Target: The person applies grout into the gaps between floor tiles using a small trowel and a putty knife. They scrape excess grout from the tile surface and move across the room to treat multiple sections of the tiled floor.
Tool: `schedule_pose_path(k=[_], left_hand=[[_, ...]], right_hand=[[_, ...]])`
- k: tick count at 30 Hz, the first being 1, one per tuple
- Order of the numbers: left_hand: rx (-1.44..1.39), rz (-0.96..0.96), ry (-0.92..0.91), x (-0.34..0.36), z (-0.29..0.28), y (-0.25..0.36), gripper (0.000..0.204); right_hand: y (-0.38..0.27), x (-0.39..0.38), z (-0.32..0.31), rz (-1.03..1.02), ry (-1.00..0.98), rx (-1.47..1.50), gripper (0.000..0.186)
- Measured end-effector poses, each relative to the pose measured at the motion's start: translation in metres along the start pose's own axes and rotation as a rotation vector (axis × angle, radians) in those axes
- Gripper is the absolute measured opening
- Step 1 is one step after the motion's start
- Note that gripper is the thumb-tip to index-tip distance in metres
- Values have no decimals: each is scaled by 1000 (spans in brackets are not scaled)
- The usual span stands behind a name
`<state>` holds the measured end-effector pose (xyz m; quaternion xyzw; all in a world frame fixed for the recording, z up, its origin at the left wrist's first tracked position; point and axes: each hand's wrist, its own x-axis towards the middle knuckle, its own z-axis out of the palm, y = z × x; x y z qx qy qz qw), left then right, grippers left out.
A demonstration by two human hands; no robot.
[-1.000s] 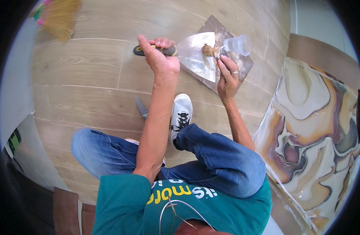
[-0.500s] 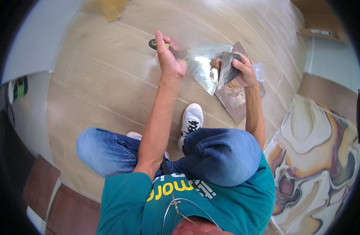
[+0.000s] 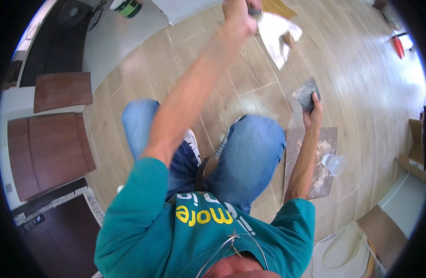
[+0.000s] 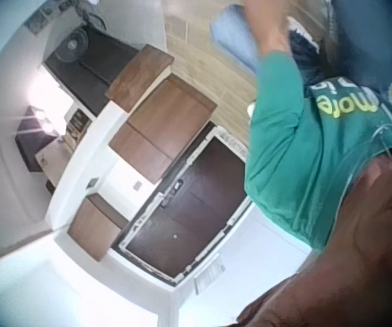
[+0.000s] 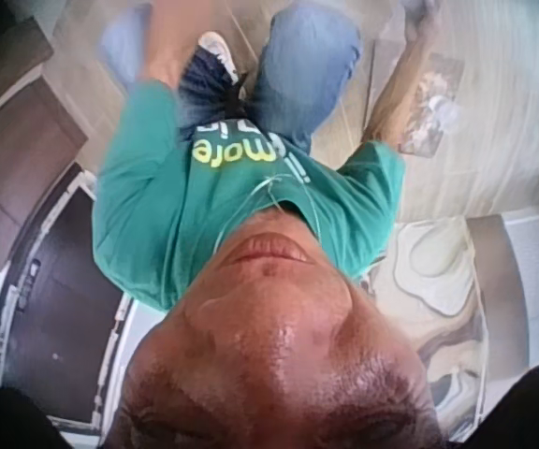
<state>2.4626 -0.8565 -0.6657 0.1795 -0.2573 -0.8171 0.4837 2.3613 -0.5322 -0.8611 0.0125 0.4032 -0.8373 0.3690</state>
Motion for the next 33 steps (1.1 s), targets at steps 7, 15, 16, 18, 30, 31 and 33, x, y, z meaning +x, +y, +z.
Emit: schedule_pose_path(k=[7,15,16,18,30,31,33], left_hand=[[104,316,-350,87,126,176,41],[278,582,-96,41,34,267,35],[263,562,-99,43,0,277,34],[227,522,-97,46,-75,301,33],[-59,281,141,16,-212,299,30],[-48,308,201,19,-214,295,31],[-94,262,171,33,-228,293,31]], right_hand=[[-5,17,35,27,-133,-2,26],[16,9,56,79,-136,-116,27],[18,9,59,80,-152,-149,26],[16,7,69,86,-186,-225,26],[15,-26,327,-973,-912,-1640,34],[26,-25,343,-1027,-948,-1657,35],[48,-24,374,-1141,-1024,-1693,36]])
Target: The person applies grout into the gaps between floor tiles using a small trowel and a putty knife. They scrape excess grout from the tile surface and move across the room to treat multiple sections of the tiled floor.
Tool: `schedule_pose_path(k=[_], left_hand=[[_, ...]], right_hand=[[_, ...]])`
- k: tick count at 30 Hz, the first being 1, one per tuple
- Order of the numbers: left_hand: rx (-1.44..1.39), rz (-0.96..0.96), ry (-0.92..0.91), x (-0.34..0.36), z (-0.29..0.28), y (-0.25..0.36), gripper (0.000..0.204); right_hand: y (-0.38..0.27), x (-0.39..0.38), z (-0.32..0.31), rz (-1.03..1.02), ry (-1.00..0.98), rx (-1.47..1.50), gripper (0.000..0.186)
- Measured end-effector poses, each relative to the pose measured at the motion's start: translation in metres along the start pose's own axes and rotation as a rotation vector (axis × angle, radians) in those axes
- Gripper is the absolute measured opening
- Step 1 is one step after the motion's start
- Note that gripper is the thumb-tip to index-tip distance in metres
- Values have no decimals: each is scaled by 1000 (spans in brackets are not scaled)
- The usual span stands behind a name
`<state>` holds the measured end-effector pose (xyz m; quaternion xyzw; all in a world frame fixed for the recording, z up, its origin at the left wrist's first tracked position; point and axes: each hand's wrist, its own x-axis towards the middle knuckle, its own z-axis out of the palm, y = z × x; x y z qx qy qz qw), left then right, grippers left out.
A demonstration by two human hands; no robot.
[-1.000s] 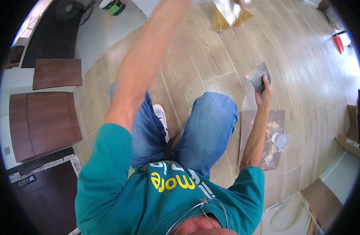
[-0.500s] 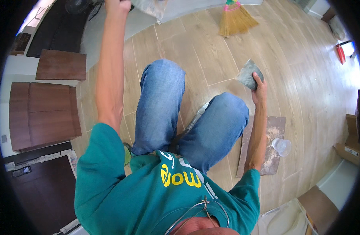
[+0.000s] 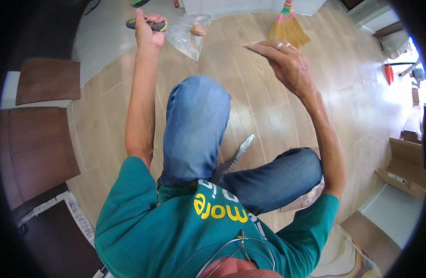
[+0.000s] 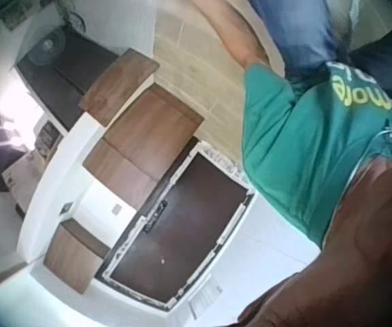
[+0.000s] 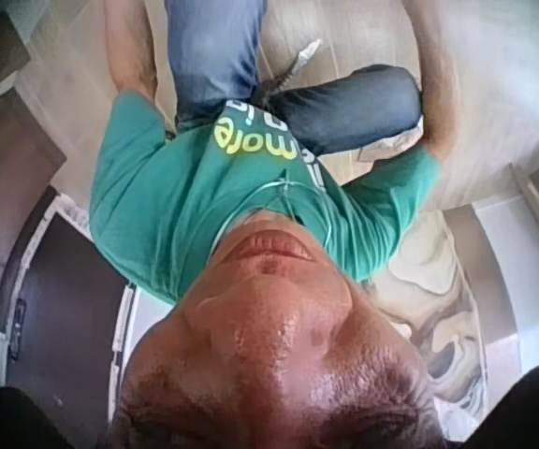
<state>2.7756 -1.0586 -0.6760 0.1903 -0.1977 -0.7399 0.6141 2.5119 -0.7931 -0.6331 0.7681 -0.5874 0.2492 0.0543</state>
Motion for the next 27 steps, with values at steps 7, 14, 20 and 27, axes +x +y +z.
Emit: schedule_pose_path(k=[7,14,20,27], left_hand=[[-187,-200,-37,48,-24,-15,31],[-269,-291,36,97,-72,-23,31],[-263,-280,110,117,-103,-23,32],[-307,-281,277,156,-161,-10,32]], right_hand=[[-9,103,51,-243,16,-187,41],[-11,168,85,-248,-149,-181,37],[-7,191,120,-198,-351,-105,34],[52,199,149,87,-608,136,27]])
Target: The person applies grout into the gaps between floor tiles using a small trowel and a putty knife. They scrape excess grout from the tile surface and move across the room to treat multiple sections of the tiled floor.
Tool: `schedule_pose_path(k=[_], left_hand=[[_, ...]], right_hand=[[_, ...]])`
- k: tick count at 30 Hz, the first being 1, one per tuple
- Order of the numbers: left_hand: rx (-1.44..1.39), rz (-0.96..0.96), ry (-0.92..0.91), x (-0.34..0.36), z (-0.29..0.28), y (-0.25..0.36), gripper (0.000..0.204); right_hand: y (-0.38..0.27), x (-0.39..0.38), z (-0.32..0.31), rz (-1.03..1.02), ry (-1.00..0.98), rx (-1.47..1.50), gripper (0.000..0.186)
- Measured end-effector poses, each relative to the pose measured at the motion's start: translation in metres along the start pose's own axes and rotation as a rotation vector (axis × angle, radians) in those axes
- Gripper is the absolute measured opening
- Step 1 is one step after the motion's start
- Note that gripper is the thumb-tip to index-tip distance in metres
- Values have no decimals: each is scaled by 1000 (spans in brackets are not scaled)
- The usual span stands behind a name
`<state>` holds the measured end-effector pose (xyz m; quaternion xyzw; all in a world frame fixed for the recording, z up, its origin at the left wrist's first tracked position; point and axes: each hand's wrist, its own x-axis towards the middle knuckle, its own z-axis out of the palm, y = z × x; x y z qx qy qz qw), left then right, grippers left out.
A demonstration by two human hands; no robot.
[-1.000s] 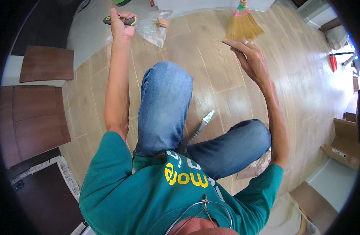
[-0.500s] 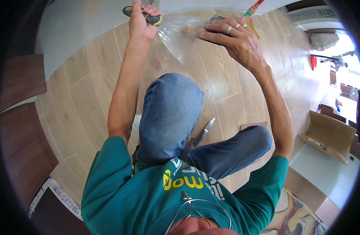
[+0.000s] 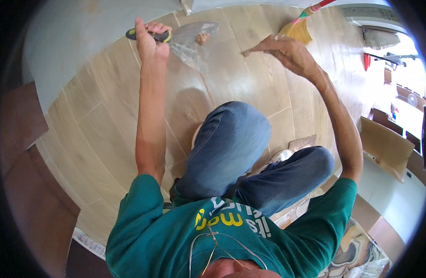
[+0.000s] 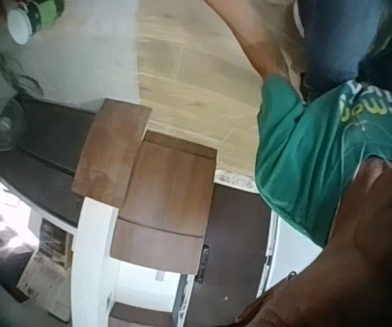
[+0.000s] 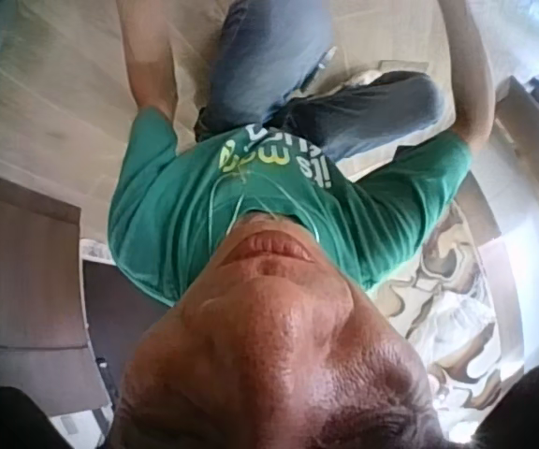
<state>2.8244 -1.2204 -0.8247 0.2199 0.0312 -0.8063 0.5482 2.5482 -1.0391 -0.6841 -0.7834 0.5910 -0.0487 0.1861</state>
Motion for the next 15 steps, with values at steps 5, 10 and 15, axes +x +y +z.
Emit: schedule_pose_path(k=[5,10,15], left_hand=[[-154,26,139,-1,21,-3,36],[-397,29,79,-19,65,-10,40],[-350,253,58,-39,73,3,40]], right_hand=[[-15,28,-10,-16,425,312,29],[-19,63,-8,-208,705,107,42],[-10,82,45,-307,840,30,53]])
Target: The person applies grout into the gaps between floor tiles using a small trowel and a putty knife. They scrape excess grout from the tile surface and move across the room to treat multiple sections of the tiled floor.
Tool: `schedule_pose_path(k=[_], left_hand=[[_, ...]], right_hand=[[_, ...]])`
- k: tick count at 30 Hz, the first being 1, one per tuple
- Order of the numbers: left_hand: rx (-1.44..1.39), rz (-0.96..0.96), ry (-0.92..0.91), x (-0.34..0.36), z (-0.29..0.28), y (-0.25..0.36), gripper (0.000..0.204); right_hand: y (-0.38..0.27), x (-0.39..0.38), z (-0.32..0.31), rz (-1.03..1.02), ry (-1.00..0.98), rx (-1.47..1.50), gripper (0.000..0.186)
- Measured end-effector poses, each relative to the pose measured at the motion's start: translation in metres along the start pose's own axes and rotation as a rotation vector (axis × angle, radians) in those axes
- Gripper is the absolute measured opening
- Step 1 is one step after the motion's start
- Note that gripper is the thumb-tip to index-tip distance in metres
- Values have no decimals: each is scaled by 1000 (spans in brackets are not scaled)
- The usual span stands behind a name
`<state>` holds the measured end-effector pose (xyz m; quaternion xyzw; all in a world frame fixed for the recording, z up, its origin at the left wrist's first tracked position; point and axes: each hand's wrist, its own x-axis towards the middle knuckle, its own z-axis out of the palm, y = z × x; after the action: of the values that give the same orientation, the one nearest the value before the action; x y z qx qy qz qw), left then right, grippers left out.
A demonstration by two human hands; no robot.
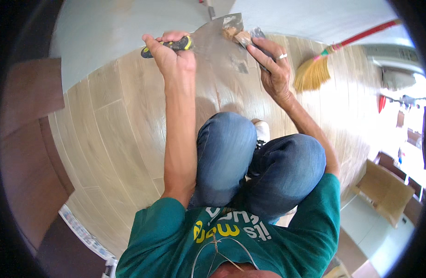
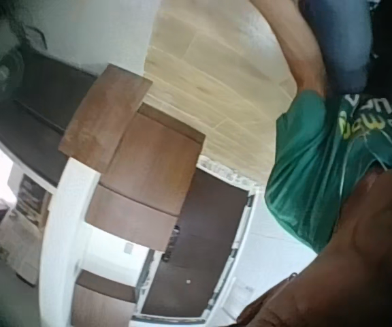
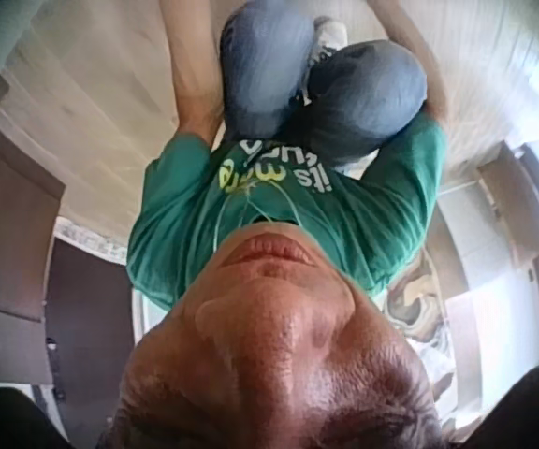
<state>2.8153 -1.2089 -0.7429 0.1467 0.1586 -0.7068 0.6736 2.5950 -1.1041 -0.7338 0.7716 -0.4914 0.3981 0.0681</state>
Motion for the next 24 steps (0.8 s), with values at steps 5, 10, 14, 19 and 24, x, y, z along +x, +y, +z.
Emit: schedule_pose_path(k=[5,10,14,19,24], left_hand=[[31,160,-78,-14,-14,52,39],[282,409,-68,-38,-18,64,37],[344,502,-88,-51,-11,56,37],[428,503,-55,-54,-5,35,35],[385,454,-86,-38,-30,45,32]], right_hand=[[12,-27,10,-2,-242,115,50],[-12,38,-14,-166,-345,190,42],[-16,61,-20,-326,-426,166,40],[-10,46,-25,-328,-561,178,38],[98,6,-24,-86,-759,232,34]])
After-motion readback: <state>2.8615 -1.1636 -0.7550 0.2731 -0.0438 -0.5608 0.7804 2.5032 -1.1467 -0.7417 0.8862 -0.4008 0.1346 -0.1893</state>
